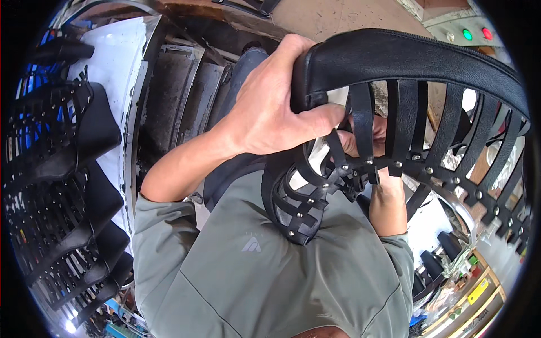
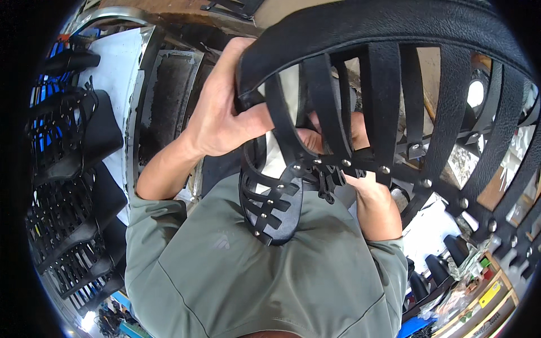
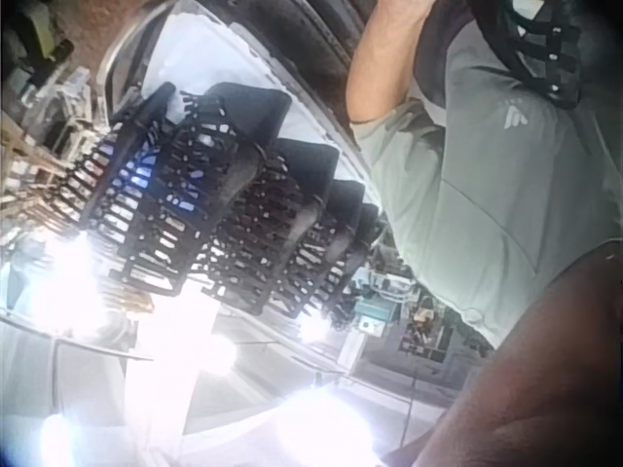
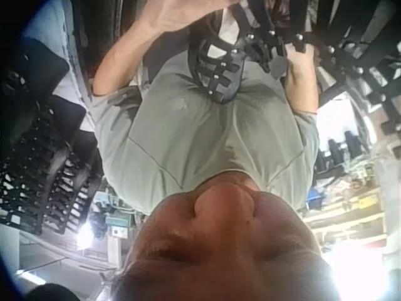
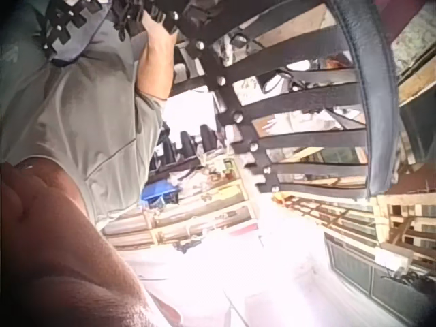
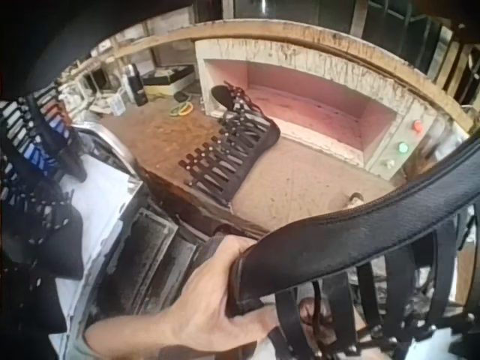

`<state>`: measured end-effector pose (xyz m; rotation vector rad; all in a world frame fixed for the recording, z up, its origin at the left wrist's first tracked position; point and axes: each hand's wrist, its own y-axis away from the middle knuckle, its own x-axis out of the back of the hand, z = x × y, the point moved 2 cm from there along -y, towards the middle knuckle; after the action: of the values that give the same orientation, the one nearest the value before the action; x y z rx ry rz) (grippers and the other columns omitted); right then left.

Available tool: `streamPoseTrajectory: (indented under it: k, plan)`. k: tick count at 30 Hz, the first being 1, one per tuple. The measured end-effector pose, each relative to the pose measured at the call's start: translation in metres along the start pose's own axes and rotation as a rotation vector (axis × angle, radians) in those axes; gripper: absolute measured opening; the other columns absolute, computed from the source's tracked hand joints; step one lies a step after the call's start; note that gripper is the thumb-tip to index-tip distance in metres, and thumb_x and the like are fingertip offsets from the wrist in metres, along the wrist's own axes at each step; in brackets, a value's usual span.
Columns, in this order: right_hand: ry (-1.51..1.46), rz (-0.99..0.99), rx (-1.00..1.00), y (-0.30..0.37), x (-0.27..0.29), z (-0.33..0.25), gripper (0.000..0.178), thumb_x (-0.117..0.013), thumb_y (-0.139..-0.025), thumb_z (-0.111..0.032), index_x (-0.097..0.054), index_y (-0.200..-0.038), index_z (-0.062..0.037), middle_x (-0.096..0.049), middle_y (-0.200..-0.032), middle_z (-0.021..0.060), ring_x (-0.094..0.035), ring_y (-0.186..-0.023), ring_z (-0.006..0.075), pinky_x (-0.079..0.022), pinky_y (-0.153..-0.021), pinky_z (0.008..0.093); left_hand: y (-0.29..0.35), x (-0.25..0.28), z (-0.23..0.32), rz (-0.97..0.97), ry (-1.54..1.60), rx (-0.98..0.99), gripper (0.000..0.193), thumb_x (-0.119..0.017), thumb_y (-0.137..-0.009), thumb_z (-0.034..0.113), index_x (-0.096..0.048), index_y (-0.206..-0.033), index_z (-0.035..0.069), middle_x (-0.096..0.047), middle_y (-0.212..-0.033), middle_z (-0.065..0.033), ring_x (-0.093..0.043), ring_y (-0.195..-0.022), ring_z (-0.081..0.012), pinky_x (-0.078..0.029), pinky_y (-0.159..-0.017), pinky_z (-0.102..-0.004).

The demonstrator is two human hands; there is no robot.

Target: The person is assembling black strappy platform shoes at a workbench, using a hammer to secure components.

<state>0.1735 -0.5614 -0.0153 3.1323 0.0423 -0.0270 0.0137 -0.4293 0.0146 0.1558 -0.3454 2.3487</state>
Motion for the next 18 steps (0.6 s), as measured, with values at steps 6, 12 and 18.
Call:
streamPoseTrajectory:
  k: [6,12,18]
  plan:
    - [-0.150,0.087,-0.053,-0.008,0.000,0.005,0.011,-0.055,-0.086,0.002,-0.045,-0.083,-0.0003,-0.049,-0.080,0.0024,-0.049,-0.063,0.0084,-0.048,-0.061,0.0221,-0.001,0.003,-0.001,0.047,0.022,0.040,0.062,-0.077,-0.063,0.026,-0.048,-0.110,-0.002,-0.062,-0.091,-0.0177,-0.062,-0.087,-0.0311,-0.047,-0.079,-0.0368]
    - [-0.446,-0.094,-0.307,-0.020,0.037,0.055,0.041,-0.062,-0.090,-0.029,-0.060,-0.122,-0.0044,-0.053,-0.132,0.0163,-0.054,-0.117,0.0299,-0.043,-0.098,0.0433,-0.004,0.005,-0.023,0.071,0.594,0.122,0.045,-0.065,-0.072,0.012,-0.048,-0.110,-0.004,-0.059,-0.089,-0.0090,-0.061,-0.084,-0.0171,-0.051,-0.073,-0.0320]
    - [0.194,0.092,-0.116,-0.070,-0.023,0.029,0.028,-0.070,-0.074,-0.012,-0.047,-0.060,-0.0040,-0.036,-0.051,-0.0027,-0.035,-0.052,0.0094,-0.031,-0.048,0.0326,0.006,-0.003,-0.094,0.066,1.073,0.062,0.047,-0.062,-0.074,0.016,-0.051,-0.116,-0.002,-0.061,-0.091,-0.0053,-0.061,-0.085,-0.0145,-0.053,-0.076,-0.0280]
